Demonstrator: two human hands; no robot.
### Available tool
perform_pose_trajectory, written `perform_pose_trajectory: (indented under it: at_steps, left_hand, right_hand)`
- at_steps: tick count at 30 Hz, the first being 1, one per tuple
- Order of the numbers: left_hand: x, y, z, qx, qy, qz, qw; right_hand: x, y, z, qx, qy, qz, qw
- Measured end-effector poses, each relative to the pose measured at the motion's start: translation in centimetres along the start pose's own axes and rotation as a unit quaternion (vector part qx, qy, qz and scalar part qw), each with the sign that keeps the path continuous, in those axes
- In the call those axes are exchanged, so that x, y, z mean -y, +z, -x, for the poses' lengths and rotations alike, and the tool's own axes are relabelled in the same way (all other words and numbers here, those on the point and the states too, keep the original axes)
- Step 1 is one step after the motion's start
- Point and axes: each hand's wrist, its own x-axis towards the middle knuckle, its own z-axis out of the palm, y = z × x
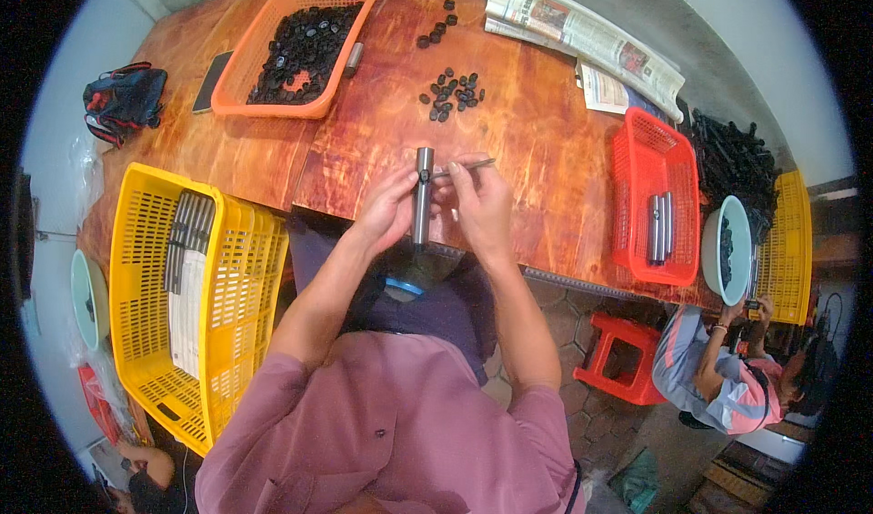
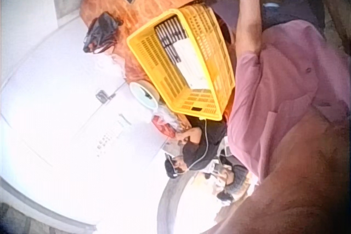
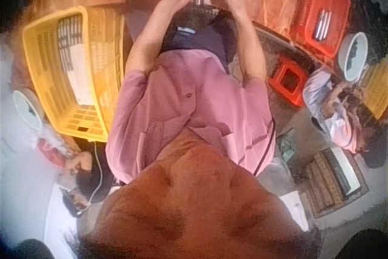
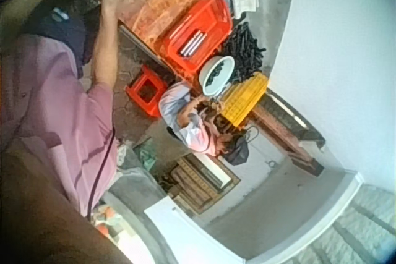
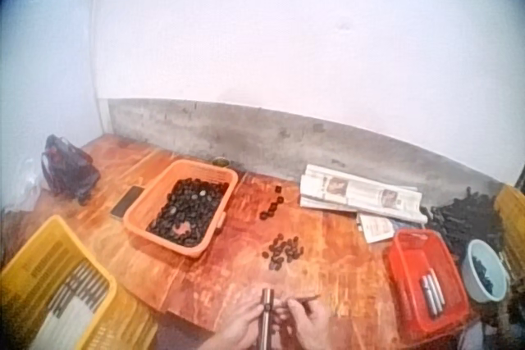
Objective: The person repeatedly picks small black caps from a table and inserts them into a metal cylinder, then places the cylinder into a yellow basket. The person repeats this process multiple times, handling the cylinder and caps by hand.
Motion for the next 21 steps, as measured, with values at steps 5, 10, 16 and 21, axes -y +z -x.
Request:
perform_pose_trajectory:
  at_steps: [5,10,16,21]
  left_hand:
    - [-0.21,0.40,0.02,-0.001,-0.003,-0.016,1.000]
    - [-0.16,0.07,-0.04,0.003,-0.007,-0.010,1.000]
    - [-0.18,0.18,-0.04,-0.006,-0.001,-0.018,1.000]
    - [0.12,0.10,-0.10,-0.013,-0.001,-0.039,0.999]
  right_hand:
    - [-0.53,0.08,0.18,0.004,-0.029,0.063,0.998]
    - [-0.55,0.05,0.09,0.013,-0.039,0.128,0.991]
    - [-0.63,0.40,0.47,0.004,-0.084,0.171,0.982]
    - [-1.22,0.42,0.33,-0.005,-0.078,0.112,0.991]
